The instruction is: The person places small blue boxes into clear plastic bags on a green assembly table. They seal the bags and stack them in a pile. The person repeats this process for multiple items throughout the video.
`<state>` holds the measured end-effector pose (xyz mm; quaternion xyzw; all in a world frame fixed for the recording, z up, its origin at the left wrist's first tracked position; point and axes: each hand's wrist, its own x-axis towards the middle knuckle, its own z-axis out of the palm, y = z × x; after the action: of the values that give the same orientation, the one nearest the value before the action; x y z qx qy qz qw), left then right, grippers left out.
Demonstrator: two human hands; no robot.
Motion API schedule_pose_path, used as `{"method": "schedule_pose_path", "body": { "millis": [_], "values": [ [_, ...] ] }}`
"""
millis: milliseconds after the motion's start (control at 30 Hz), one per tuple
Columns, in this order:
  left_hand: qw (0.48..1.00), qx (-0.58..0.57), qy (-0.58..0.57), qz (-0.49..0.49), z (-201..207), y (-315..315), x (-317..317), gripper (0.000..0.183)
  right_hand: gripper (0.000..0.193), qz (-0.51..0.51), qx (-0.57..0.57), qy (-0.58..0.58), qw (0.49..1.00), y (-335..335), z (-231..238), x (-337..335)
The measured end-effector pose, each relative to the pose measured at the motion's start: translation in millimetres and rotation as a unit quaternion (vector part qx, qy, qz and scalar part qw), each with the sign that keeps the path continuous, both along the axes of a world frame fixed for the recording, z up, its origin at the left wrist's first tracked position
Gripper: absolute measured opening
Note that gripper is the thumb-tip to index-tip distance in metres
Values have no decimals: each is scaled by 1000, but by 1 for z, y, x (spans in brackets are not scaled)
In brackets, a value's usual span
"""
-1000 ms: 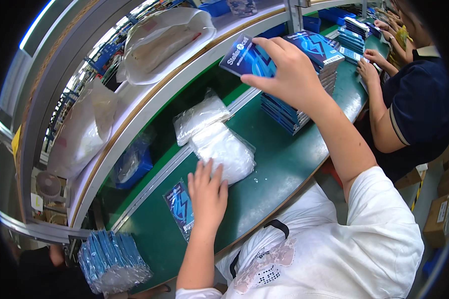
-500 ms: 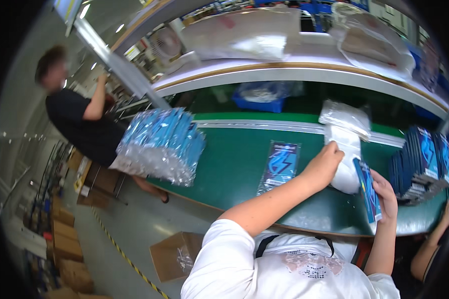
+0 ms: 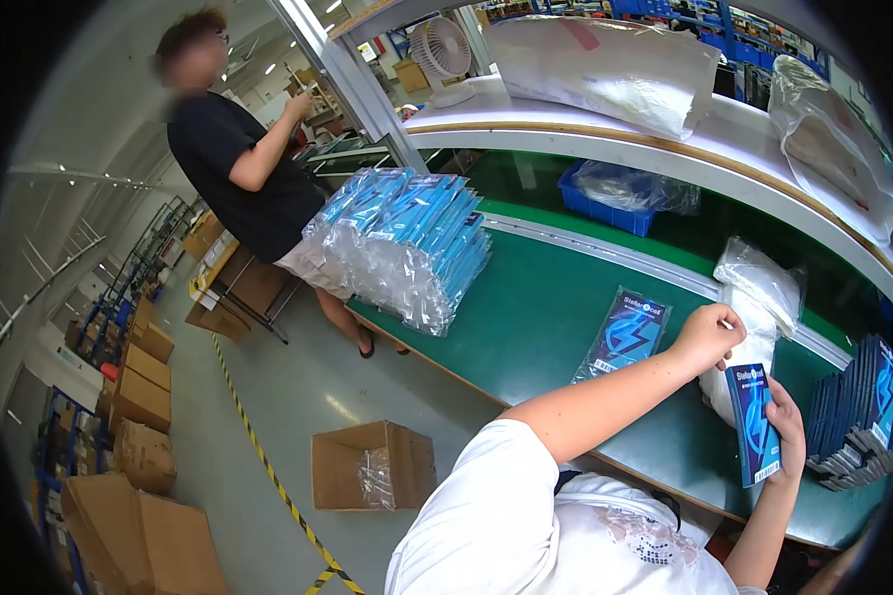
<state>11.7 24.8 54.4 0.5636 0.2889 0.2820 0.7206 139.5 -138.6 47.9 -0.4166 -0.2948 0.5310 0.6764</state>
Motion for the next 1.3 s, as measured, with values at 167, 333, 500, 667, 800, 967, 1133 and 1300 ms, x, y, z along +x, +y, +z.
{"method": "schedule_pose_path", "body": {
  "millis": [167,333,500,667,800,967,1133,1300],
  "values": [
    [971,237,3,-19,-17,4,10,6,53,91,18,24,995,1,-12,25],
    [987,159,21,-5,-13,4,10,8,51,-54,-19,48,997,14,-17,15],
    [984,178,10,20,-10,6,3,8,49,-32,-24,3,999,5,-10,16],
    [899,429,84,16,-11,-2,-1,11,44,-61,-40,-58,996,8,-13,12],
    [861,508,-6,9,-12,-15,-4,11,14,-187,-67,-24,980,8,-26,9],
    [990,138,20,-15,1,-30,-9,33,16,-298,-22,-56,953,0,-14,-19],
    [966,-184,-154,-94,-14,-50,-2,26,15,-228,-63,-40,971,0,0,-38],
    [956,-231,-175,-39,9,-40,-14,20,57,-119,-15,-244,962,-18,29,-38]
  ]
}}
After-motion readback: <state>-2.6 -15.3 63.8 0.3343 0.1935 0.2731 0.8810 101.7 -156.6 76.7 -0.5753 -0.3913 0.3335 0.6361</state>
